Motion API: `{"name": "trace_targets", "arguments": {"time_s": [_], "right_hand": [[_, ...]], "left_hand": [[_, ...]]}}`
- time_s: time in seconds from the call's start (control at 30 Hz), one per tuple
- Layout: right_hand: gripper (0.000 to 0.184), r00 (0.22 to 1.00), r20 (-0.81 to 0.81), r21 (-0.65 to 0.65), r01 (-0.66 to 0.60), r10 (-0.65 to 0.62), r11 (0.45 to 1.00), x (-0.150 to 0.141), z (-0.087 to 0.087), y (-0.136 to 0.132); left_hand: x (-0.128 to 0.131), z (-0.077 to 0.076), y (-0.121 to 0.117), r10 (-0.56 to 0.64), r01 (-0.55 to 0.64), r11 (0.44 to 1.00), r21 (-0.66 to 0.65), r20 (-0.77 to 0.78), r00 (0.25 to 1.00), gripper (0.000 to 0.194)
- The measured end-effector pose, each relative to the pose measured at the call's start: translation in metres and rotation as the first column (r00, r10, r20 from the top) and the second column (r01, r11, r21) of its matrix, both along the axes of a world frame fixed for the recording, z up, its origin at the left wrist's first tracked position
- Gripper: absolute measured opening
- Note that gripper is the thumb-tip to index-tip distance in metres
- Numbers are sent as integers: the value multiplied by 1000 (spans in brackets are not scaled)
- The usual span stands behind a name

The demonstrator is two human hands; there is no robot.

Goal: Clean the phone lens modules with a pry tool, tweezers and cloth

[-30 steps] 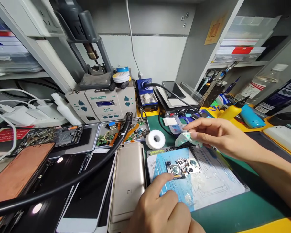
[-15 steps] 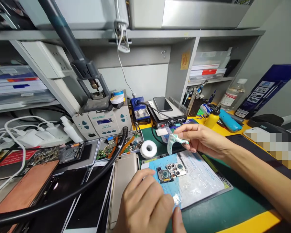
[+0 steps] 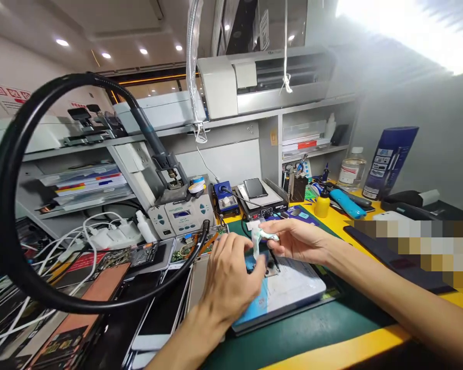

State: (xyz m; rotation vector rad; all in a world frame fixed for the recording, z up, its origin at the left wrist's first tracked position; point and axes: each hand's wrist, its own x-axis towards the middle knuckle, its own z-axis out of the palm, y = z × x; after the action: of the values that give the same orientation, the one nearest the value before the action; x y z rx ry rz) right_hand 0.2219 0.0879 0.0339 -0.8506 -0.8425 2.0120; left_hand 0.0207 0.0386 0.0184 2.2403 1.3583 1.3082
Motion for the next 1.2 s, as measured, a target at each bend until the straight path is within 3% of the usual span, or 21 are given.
{"name": "trace_targets", "arguments": {"time_s": [0.17,0.4,0.57,0.7,0.87,1.07,1.2], "right_hand": [[16,1000,9,22,-12,12,1000,5,3,1],[17,990,121,198,-88,65,976,8,4,1],[17,960,279,384,-100,-12,918,6,0,-1],[25,924,304,589,8,-231,808,5,1,-2],[26,910,306,709,-23,-278,705,-2,1,-10],[35,906,292,735,-7,-307,678,-9,-7,-8],[36,918,301,723,-44,-257,690,-6,-7,-5]], "left_hand": [[0,14,-7,-6,37,978,-203,152,988,21],[-8,36,-13,-22,213,875,-435,405,914,35],[-2,47,-7,10,277,834,-477,514,857,32],[2,55,4,32,279,827,-488,537,843,28],[9,63,14,52,240,836,-493,507,860,25],[16,66,19,69,188,865,-464,482,873,20],[16,66,24,64,217,845,-489,495,867,20]]}}
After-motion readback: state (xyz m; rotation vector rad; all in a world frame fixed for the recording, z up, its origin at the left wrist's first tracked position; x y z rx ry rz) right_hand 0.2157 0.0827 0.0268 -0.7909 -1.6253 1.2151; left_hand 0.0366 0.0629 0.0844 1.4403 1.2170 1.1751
